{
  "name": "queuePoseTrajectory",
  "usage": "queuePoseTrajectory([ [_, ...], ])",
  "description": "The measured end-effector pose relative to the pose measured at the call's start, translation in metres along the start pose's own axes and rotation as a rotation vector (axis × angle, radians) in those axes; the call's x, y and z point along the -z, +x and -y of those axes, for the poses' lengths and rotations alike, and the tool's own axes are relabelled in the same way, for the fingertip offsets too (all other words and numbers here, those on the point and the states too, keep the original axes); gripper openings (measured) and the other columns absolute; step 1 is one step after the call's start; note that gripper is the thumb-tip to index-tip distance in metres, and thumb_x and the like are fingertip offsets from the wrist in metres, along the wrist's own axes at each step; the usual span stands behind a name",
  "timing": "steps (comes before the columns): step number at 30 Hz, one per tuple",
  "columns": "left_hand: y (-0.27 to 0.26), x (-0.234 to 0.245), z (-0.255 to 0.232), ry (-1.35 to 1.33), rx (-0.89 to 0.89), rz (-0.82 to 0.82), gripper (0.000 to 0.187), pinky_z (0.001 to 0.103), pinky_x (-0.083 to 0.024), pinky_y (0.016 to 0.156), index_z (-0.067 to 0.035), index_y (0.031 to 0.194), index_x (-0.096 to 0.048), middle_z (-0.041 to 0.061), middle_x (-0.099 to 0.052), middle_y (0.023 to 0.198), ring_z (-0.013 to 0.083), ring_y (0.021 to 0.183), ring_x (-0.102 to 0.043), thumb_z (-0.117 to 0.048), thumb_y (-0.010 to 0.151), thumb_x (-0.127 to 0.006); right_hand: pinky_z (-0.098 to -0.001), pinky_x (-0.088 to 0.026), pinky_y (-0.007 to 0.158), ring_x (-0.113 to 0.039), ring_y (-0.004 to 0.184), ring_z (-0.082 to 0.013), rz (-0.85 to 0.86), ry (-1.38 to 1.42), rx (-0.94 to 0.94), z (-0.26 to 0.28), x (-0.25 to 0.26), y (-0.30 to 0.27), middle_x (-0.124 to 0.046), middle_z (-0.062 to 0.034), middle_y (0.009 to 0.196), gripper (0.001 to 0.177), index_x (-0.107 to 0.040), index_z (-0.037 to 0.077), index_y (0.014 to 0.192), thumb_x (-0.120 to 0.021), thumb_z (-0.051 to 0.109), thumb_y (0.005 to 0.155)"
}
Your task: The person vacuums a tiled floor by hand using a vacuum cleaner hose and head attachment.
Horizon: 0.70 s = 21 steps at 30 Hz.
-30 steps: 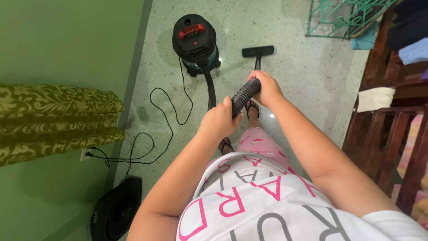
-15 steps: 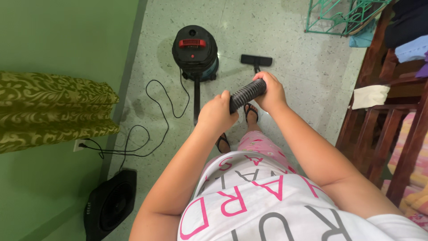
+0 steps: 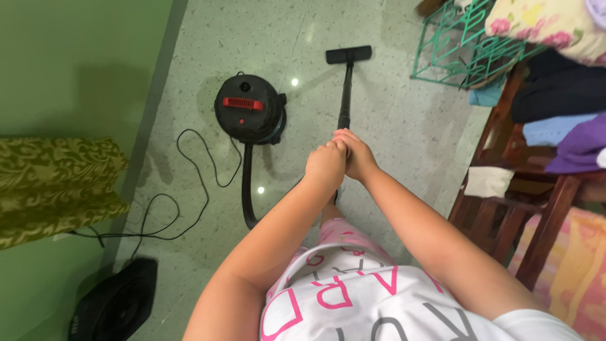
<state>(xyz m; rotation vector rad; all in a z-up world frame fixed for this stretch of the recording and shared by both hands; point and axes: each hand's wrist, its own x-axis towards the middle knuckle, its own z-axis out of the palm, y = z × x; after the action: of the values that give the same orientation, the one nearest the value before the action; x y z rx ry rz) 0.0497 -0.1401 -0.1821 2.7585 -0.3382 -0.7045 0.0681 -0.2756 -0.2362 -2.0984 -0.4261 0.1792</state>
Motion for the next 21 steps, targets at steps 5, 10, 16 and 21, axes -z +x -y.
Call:
queuePoseTrajectory([
  [5,0.024,-0.023,0.005,-0.239,0.032,-0.08,0.065,0.048,-0.058,0.079,-0.002,0.143,-0.041,0.021,-0.061,0.124,0.0416,0.099,-0.067,-0.005,0.083,-0.063,-0.0383,-0.047,0.105,-0.049,0.139,-0.0367,0.087,-0.156,-0.049,-0.036,0.008,0.021,-0.069,-0.0081,0.122,0.04,-0.065,0.013,0.104,-0.086,0.004,0.071],
  [10,-0.001,-0.006,0.013,-0.22,0.021,-0.124,0.066,0.047,-0.057,0.083,-0.006,0.146,-0.044,0.018,-0.063,0.125,0.0394,0.102,-0.068,-0.006,0.084,-0.063,-0.0395,-0.05,0.103,-0.049,0.141,-0.0348,0.09,-0.19,-0.035,-0.008,0.005,0.015,-0.07,-0.0039,0.121,0.046,-0.065,0.017,0.107,-0.089,0.008,0.069],
  [16,-0.096,0.052,0.016,-0.156,-0.055,-0.026,0.063,0.047,-0.055,0.085,-0.012,0.129,-0.054,0.013,-0.065,0.119,0.037,0.106,-0.066,-0.017,0.073,-0.08,-0.0375,-0.054,0.095,-0.063,0.119,-0.0312,0.13,-0.115,0.005,0.079,0.01,-0.035,-0.066,-0.0078,0.125,0.053,-0.064,0.015,0.112,-0.088,0.007,0.065],
  [21,-0.194,0.065,0.025,-0.09,-0.146,-0.058,0.051,0.046,-0.056,0.084,-0.012,0.122,-0.059,0.012,-0.068,0.115,0.0351,0.107,-0.067,-0.013,0.075,-0.078,-0.038,-0.055,0.093,-0.066,0.113,-0.0326,0.144,-0.086,0.02,0.135,-0.024,-0.097,-0.068,-0.0088,0.12,0.059,-0.064,0.012,0.112,-0.089,0.002,0.06],
])
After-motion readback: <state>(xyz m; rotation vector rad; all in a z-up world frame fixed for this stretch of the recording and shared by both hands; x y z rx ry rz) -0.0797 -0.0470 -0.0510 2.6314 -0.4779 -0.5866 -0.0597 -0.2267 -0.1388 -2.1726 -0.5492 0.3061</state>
